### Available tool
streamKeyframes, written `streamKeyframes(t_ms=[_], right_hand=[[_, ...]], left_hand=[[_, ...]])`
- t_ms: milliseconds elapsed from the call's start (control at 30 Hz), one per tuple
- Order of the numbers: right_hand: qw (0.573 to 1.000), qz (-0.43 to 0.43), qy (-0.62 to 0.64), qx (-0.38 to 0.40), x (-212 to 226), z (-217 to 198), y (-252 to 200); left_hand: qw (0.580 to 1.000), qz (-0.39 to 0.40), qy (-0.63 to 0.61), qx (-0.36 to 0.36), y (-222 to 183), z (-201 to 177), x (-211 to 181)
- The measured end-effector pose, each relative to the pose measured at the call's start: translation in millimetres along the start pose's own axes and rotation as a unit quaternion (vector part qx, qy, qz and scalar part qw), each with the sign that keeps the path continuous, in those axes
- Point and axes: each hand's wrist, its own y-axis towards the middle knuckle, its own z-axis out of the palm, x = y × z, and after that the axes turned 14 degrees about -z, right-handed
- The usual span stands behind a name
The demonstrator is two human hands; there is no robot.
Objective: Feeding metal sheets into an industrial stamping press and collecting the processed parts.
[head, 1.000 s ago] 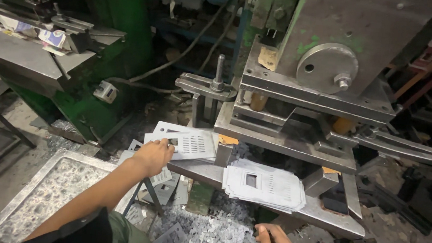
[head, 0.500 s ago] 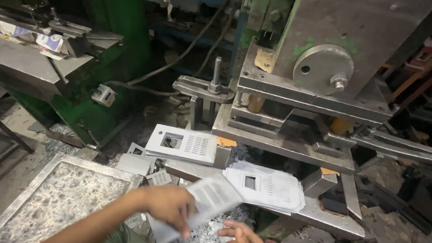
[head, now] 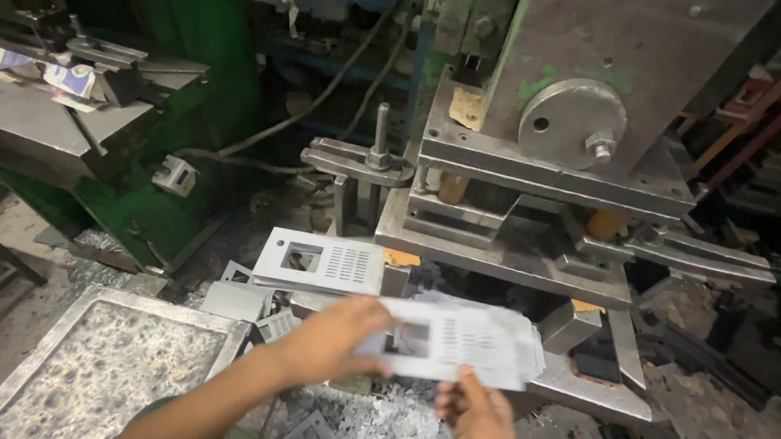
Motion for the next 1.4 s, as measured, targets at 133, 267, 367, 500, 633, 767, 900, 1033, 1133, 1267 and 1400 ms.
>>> streamKeyframes(t_ms=[133, 267, 367, 500, 633, 767, 900, 1033, 1133, 1267, 1400], right_hand=[[0.988, -0.101, 0.097, -0.068, 79.5, 18.7, 5.6], [0.983, -0.112, 0.119, -0.083, 125.8, 19.9, 51.1], [0.985, -0.097, 0.128, -0.063, 133.6, 13.2, 106.2], [0.978, -0.081, 0.19, -0.021, 134.1, 14.9, 155.7], [0.975, -0.105, 0.189, -0.048, 136.3, 38.9, 136.9], [0.992, -0.118, 0.02, 0.027, 129.2, 47.4, 134.6], [0.991, -0.094, -0.092, 0.028, 131.1, 44.5, 191.3], [0.983, -0.108, -0.151, 0.004, 147.5, 53.9, 213.2], [0.988, -0.088, -0.128, 0.011, 148.0, 50.1, 207.2], [0.999, 0.004, 0.01, -0.043, 157.2, 44.5, 205.6], [0.992, 0.063, 0.1, -0.037, 129.3, 30.0, 255.9]], left_hand=[[0.988, -0.148, -0.012, -0.046, 13.3, -14.0, 42.2], [0.929, -0.311, 0.198, 0.04, 18.0, 3.3, 93.1], [0.891, -0.364, 0.258, 0.085, 21.5, 17.0, 100.6], [0.888, -0.36, 0.279, 0.061, 21.0, 27.5, 111.8], [0.89, -0.352, 0.28, 0.069, 23.8, 24.3, 116.7], [0.88, -0.362, 0.294, 0.085, 21.3, 20.2, 104.2], [0.876, -0.362, 0.303, 0.095, 22.1, 23.5, 107.0], [0.875, -0.365, 0.305, 0.092, 21.5, 22.3, 103.6], [0.875, -0.371, 0.298, 0.091, 20.2, 24.6, 103.0], [0.873, -0.366, 0.311, 0.085, 19.5, 24.3, 102.2], [0.868, -0.366, 0.323, 0.086, 19.4, 21.3, 94.7]])
